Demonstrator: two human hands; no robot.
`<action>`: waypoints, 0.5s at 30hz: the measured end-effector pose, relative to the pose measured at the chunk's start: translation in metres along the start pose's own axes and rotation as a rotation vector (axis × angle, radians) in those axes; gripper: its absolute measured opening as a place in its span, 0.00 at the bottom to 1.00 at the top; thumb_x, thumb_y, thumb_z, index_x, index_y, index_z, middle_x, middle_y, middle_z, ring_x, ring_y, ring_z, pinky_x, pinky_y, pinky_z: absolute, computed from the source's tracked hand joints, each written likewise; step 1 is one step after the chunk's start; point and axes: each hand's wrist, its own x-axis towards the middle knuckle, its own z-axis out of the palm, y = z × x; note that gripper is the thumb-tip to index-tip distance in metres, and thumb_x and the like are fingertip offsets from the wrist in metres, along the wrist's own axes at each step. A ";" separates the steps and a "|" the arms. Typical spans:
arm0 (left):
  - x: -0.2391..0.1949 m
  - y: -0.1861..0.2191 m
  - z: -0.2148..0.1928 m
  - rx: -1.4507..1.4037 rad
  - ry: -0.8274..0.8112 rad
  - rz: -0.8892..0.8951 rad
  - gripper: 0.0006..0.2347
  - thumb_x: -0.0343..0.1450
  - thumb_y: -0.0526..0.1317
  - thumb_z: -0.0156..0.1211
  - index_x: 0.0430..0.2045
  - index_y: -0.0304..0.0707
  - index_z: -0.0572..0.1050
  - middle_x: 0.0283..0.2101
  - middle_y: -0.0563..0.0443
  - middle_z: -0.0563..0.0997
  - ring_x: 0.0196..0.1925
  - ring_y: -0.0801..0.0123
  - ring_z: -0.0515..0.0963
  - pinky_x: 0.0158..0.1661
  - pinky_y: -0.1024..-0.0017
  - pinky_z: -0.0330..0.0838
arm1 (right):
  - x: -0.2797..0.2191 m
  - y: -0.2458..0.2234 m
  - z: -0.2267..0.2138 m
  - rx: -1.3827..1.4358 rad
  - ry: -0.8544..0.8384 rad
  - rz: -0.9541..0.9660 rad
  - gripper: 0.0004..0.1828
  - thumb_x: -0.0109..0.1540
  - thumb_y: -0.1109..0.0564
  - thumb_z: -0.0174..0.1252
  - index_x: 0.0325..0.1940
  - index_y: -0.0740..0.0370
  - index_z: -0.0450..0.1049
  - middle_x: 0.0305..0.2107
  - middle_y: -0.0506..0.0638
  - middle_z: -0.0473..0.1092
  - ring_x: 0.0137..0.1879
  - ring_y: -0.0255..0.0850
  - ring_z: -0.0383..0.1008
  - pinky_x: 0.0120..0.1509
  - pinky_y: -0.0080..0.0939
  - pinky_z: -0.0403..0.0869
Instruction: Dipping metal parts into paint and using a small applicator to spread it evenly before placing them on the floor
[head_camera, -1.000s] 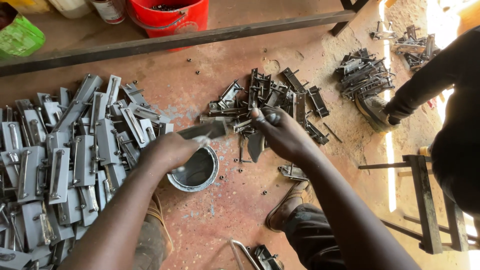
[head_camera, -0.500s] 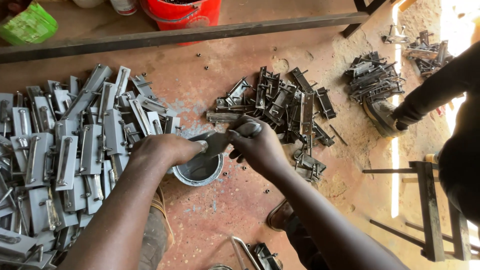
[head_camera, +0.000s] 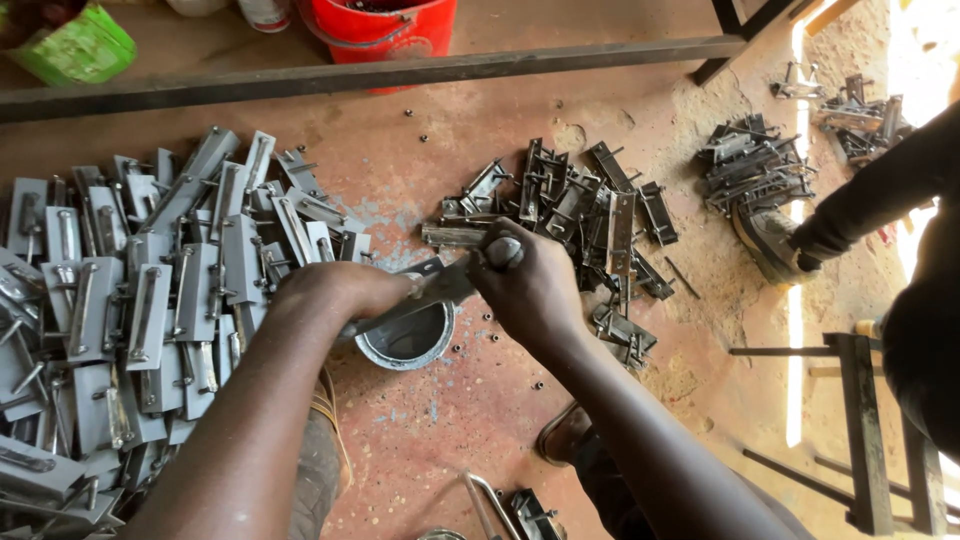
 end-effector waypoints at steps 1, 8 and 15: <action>0.004 -0.001 0.000 -0.004 0.003 -0.002 0.45 0.60 0.71 0.38 0.65 0.35 0.71 0.67 0.38 0.74 0.73 0.44 0.66 0.70 0.51 0.55 | -0.002 -0.004 0.000 0.000 -0.001 -0.005 0.07 0.57 0.51 0.65 0.37 0.52 0.78 0.22 0.60 0.74 0.29 0.59 0.77 0.32 0.51 0.74; -0.017 -0.003 -0.008 -0.011 -0.014 0.011 0.40 0.63 0.67 0.38 0.61 0.36 0.74 0.63 0.35 0.78 0.71 0.44 0.68 0.69 0.49 0.55 | -0.008 -0.010 -0.003 0.062 -0.042 -0.071 0.05 0.57 0.57 0.65 0.36 0.57 0.78 0.23 0.59 0.76 0.29 0.54 0.78 0.34 0.48 0.76; 0.005 -0.007 -0.005 -0.010 0.005 -0.025 0.41 0.63 0.67 0.34 0.64 0.38 0.72 0.66 0.37 0.75 0.73 0.42 0.66 0.70 0.47 0.54 | -0.010 -0.011 0.003 0.220 -0.062 -0.096 0.08 0.56 0.59 0.66 0.39 0.57 0.78 0.28 0.60 0.78 0.33 0.52 0.79 0.39 0.48 0.77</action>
